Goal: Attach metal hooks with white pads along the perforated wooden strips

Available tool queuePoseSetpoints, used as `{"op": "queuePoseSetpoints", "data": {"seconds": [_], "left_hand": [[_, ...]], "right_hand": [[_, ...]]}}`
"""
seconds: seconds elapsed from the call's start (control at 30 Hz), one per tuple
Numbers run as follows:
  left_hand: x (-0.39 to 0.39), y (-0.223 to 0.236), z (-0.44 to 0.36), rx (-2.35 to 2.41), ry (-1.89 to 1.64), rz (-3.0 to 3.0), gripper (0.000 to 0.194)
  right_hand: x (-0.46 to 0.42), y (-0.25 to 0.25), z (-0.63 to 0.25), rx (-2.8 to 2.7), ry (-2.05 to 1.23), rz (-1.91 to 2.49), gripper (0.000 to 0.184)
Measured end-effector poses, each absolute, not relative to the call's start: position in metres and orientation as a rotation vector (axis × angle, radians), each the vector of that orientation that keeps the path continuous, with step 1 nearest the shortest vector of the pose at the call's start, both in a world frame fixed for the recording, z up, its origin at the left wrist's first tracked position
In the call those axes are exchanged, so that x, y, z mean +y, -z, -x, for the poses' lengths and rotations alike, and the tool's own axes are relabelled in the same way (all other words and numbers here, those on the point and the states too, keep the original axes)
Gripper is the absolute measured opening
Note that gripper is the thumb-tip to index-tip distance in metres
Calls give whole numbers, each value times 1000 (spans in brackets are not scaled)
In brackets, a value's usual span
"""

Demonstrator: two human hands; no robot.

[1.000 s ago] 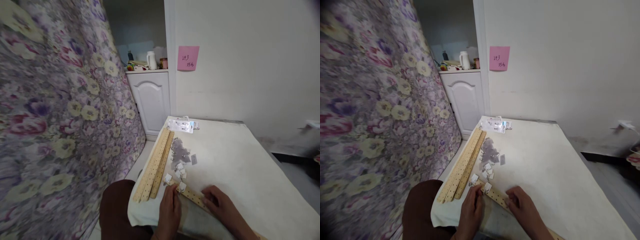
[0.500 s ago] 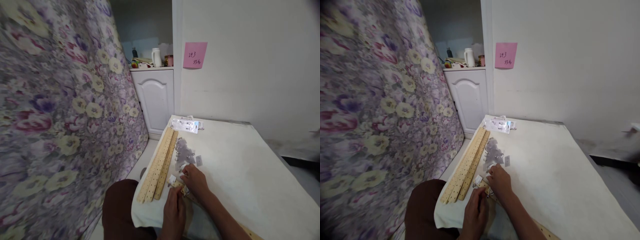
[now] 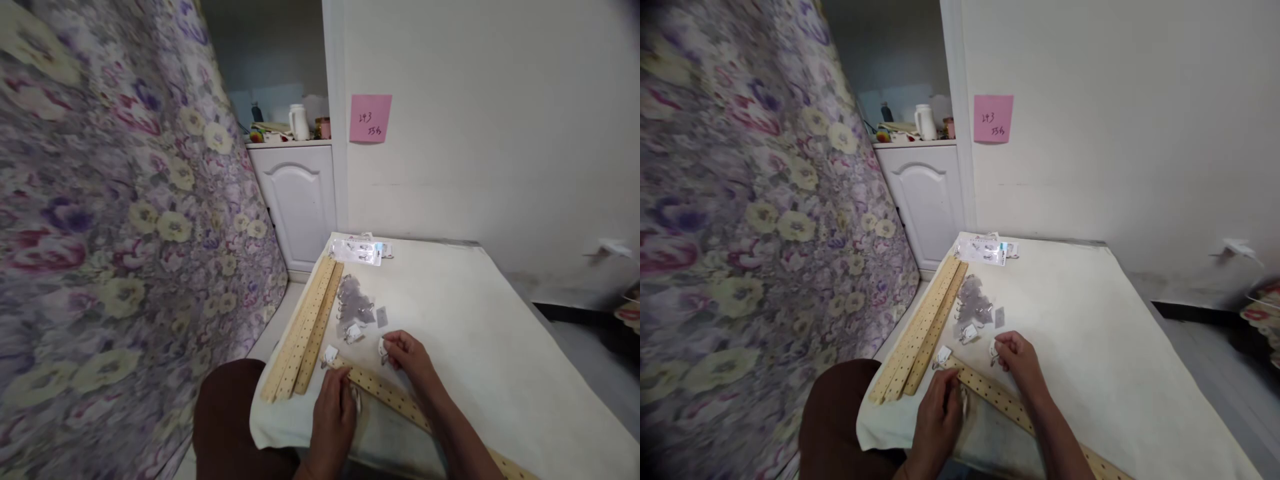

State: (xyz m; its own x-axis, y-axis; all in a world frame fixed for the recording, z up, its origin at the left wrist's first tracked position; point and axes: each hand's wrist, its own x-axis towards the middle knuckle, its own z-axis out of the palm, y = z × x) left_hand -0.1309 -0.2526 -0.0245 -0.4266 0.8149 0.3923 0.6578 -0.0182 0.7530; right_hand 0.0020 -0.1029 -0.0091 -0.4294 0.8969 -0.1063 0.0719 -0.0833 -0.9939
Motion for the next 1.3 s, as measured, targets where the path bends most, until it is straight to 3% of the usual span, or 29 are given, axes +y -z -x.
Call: {"op": "queuePoseSetpoints", "data": {"seconds": [0.43,0.6,0.93,1.13,1.3], "left_hand": [[-251,18,130,2087,-1400,-1628,20],[-257,11,124,2030,-1395,-1597,18],[-265,6,126,1975,-1331,-1610,15],[-264,11,127,1892,-1227,-1703,21],[-259,11,128,1891,-1068,-1817,24]], "right_hand": [[-115,18,-19,-1361,-1721,997,27],[-119,18,-18,-1487,-1734,947,19],[-120,9,-28,-1681,-1003,1281,25],[-158,-1,-25,-2047,-1056,992,13],[-165,3,-25,-2031,-1046,1001,12]]}}
